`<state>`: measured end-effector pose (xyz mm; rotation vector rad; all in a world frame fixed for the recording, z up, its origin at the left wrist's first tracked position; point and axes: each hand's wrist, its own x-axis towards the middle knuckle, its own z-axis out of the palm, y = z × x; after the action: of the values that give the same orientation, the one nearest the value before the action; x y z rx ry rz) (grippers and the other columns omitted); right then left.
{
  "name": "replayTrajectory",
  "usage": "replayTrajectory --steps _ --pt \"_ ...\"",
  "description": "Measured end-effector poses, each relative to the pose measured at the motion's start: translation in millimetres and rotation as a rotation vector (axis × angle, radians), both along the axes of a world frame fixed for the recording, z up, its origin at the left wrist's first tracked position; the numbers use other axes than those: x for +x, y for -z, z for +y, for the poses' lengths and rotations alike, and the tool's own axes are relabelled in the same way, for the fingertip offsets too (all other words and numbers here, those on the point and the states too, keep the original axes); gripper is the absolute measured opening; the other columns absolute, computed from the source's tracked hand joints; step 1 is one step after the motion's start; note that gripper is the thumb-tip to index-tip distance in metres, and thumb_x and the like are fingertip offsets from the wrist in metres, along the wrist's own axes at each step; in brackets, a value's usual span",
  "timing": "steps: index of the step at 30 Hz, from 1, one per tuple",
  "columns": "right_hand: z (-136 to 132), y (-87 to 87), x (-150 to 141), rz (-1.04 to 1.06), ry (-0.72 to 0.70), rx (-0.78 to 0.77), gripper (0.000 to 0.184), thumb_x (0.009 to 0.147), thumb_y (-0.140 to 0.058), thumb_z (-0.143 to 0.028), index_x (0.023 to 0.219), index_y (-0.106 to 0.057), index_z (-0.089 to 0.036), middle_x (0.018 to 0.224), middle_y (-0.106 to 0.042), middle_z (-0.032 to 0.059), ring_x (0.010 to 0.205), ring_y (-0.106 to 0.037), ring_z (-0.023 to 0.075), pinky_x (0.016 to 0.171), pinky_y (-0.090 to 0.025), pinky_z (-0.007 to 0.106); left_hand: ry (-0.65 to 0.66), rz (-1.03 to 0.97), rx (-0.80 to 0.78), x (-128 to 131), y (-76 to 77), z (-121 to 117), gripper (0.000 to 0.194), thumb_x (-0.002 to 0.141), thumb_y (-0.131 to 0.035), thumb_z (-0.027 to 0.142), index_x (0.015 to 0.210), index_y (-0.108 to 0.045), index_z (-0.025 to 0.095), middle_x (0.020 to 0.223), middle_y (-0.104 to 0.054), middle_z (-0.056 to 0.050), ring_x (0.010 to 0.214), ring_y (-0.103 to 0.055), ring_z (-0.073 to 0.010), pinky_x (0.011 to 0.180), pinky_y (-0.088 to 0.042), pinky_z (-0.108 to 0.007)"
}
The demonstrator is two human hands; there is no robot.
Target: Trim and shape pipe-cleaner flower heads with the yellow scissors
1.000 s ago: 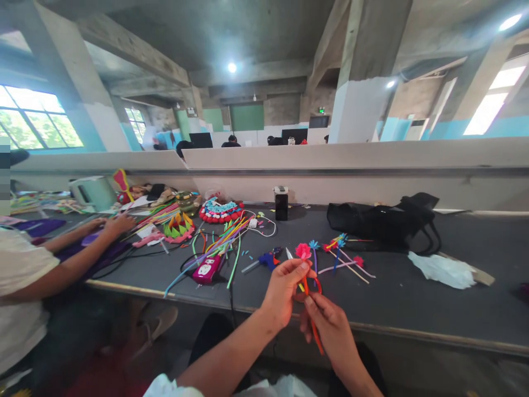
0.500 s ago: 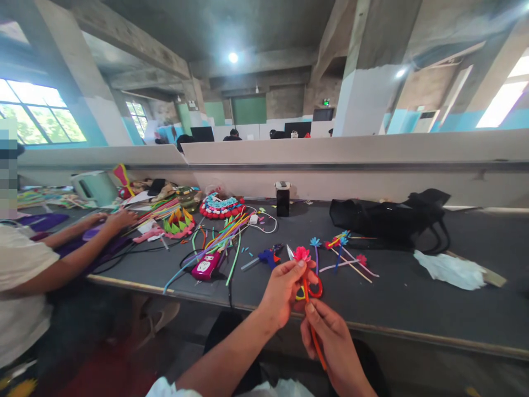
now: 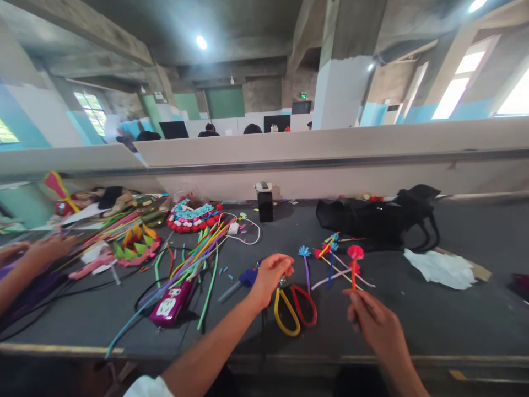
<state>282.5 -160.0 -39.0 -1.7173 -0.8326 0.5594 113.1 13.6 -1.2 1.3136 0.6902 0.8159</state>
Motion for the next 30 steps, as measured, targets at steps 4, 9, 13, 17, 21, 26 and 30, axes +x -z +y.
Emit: replayTrajectory --steps 4,9,13,17,21,26,30 --pt "28.9 9.0 29.5 -0.142 0.049 -0.092 0.042 0.088 -0.041 -0.053 0.097 -0.061 -0.016 0.06 -0.058 -0.0022 0.045 -0.054 0.013 0.049 -0.044 0.024 -0.068 0.121 0.201 11.6 21.1 25.2 0.021 0.08 -0.063 0.035 0.076 -0.071 0.016 0.061 -0.061 -0.001 0.061 -0.053 -0.0145 0.062 -0.038 -0.024" --pt "82.8 16.2 59.1 -0.353 0.11 -0.244 0.036 0.092 -0.031 -0.041 0.094 -0.059 -0.02 0.068 -0.063 0.0019 0.058 -0.061 0.0179 0.057 -0.046 0.027 0.009 0.155 0.437 1.6 35.7 25.8 0.02 0.087 -0.057 0.031 0.088 -0.074 0.022 0.078 -0.068 -0.008 0.076 -0.058 -0.0203 0.074 -0.04 -0.03" --pt "124.9 19.9 66.1 -0.514 0.195 -0.451 0.031 0.092 -0.032 -0.032 0.089 -0.06 -0.021 0.085 -0.071 0.0108 0.078 -0.068 0.0252 0.067 -0.046 0.032 0.169 0.195 0.605 -11.3 44.2 28.2 0.022 0.089 -0.054 0.025 0.1 -0.073 0.027 0.08 -0.069 -0.011 0.079 -0.059 -0.0238 0.079 -0.039 -0.037" --pt "146.2 15.3 56.3 -0.587 0.292 -0.68 0.038 0.091 -0.041 -0.045 0.101 -0.062 -0.015 0.079 -0.072 0.0173 0.073 -0.071 0.0331 0.06 -0.046 0.036 0.309 0.235 0.809 -13.6 54.2 35.4 0.027 0.09 -0.05 0.023 0.107 -0.071 0.025 0.074 -0.069 -0.012 0.071 -0.059 -0.0233 0.071 -0.039 -0.037" --pt "149.6 7.3 50.8 -0.599 0.299 -0.803 0.05 0.088 -0.044 -0.059 0.098 -0.064 -0.015 0.076 -0.073 0.0181 0.075 -0.072 0.0345 0.06 -0.048 0.037 0.325 0.288 0.837 -13.4 53.1 36.0 0.027 0.092 -0.047 0.023 0.107 -0.069 0.023 0.076 -0.069 -0.012 0.074 -0.06 -0.0227 0.074 -0.039 -0.037" --pt "147.8 8.6 52.9 -0.616 0.221 -0.842 0.063 0.083 -0.04 -0.073 0.094 -0.066 -0.016 0.077 -0.073 0.0178 0.084 -0.071 0.036 0.066 -0.051 0.041 0.288 0.277 0.735 -14.6 38.9 29.6 0.027 0.092 -0.047 0.026 0.106 -0.07 0.024 0.079 -0.068 -0.012 0.076 -0.059 -0.0227 0.074 -0.038 -0.035" --pt "144.7 13.3 53.7 -0.601 0.13 -0.851 0.047 0.091 -0.047 -0.058 0.095 -0.065 -0.015 0.084 -0.072 0.01 0.08 -0.07 0.0253 0.07 -0.053 0.04 0.239 0.223 0.662 -12.8 32.0 24.2 0.024 0.091 -0.051 0.028 0.101 -0.073 0.027 0.078 -0.068 -0.011 0.076 -0.059 -0.0225 0.076 -0.037 -0.035"
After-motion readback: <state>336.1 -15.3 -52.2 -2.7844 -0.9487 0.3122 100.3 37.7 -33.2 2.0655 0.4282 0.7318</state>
